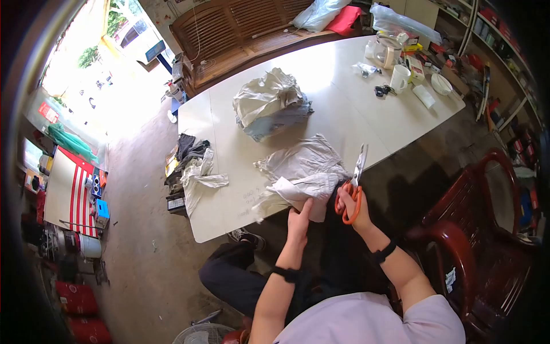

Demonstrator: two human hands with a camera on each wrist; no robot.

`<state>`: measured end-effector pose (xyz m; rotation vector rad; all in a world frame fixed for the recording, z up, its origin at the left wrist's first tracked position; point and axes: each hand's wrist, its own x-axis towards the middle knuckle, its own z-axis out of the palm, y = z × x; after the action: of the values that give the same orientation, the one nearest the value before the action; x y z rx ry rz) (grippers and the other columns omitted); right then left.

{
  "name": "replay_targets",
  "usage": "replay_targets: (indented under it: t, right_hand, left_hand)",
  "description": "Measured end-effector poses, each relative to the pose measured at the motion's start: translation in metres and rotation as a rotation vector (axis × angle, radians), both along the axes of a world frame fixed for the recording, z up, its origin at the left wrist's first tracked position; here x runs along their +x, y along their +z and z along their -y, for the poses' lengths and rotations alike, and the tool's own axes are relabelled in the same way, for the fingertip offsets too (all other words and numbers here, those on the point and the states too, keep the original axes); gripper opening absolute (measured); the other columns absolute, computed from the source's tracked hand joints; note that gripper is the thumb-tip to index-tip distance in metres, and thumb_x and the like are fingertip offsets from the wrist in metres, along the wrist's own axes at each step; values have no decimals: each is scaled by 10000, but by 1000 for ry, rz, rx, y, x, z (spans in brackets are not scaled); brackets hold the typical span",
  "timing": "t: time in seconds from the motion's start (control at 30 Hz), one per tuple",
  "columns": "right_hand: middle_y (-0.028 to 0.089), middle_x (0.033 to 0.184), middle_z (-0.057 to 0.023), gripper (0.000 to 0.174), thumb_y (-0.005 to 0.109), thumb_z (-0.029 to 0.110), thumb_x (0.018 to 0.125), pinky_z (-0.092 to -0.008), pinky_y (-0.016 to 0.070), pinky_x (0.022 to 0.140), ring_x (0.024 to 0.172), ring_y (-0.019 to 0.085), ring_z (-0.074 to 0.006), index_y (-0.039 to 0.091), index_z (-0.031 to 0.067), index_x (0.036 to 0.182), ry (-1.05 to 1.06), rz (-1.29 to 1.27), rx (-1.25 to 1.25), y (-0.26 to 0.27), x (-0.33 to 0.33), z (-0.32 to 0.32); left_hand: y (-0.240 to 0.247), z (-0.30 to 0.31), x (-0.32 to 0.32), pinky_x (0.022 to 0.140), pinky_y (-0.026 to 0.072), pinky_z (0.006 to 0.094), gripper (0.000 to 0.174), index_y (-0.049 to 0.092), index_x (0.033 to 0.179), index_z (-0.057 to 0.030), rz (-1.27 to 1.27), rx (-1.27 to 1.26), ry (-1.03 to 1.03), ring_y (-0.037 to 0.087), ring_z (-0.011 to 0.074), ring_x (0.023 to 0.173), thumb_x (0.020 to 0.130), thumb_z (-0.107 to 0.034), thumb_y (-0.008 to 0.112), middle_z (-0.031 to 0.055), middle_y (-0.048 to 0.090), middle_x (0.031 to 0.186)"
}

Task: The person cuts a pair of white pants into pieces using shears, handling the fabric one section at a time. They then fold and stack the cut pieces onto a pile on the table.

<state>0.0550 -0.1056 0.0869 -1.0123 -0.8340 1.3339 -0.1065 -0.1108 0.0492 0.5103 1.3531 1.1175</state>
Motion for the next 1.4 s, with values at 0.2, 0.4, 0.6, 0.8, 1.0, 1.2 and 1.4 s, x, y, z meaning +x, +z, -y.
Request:
replay_targets:
  t: [0.2, 0.4, 0.6, 0.8, 1.0, 1.2, 1.4]
  right_hand:
    - [462, 562, -16, 165, 547, 143, 914, -242, 469, 474, 491, 498, -100, 494, 64, 780, -344, -207, -44, -21, 11, -4]
    - [532, 567, -29, 187, 558, 144, 899, -246, 446, 473, 470, 523, -106, 505, 46, 749, -404, -30, 61, -22, 28, 13]
    - [535, 566, -34, 191, 560, 153, 903, -249, 456, 476, 468, 525, -115, 509, 45, 755, -470, -136, 32, -34, 67, 8]
    - [544, 580, -33, 178, 563, 136, 908, -243, 451, 465, 475, 541, -111, 515, 43, 764, -521, -74, 27, -38, 80, 9]
    - [540, 583, -22, 186, 557, 130, 914, -227, 440, 443, 464, 551, -99, 502, 40, 761, -590, 21, 67, -40, 87, 8]
    - [533, 572, -23, 166, 562, 128, 908, -229, 442, 427, 444, 536, -100, 497, 39, 784, -619, 43, 63, -41, 86, 3]
    - [512, 570, -17, 158, 560, 113, 899, -232, 444, 428, 446, 519, -91, 488, 41, 779, -601, 76, 106, -40, 82, 2]
  left_hand:
    - [2, -18, 10, 749, 437, 280, 173, 624, 930, 21, -42, 140, 115, 556, 136, 802, 811, -101, 593, 48, 626, 888]
    - [65, -65, -23, 906, 467, 398, 311, 537, 1127, -13, 384, 315, 13, 576, 238, 1001, 844, -95, 438, 94, 592, 1097]
    - [121, -100, -12, 964, 453, 407, 345, 514, 1169, -6, 568, 412, -172, 585, 262, 1044, 853, -122, 442, 107, 609, 1109]
    - [-17, -108, -29, 414, 376, 259, 140, 572, 795, -50, -523, 6, -254, 480, 115, 482, 843, -181, 582, 8, 512, 608]
    - [-48, -75, -22, 433, 418, 270, 186, 591, 813, -16, -607, 178, -68, 474, 113, 446, 824, -190, 656, 20, 538, 588]
    - [-21, -59, -6, 556, 426, 284, 249, 653, 898, 21, -856, 180, -187, 526, 130, 572, 812, -212, 667, 39, 592, 649]
    - [68, -103, 21, 689, 552, 302, 196, 568, 1040, 12, 272, -25, -49, 660, 235, 779, 898, -121, 540, 118, 656, 957]
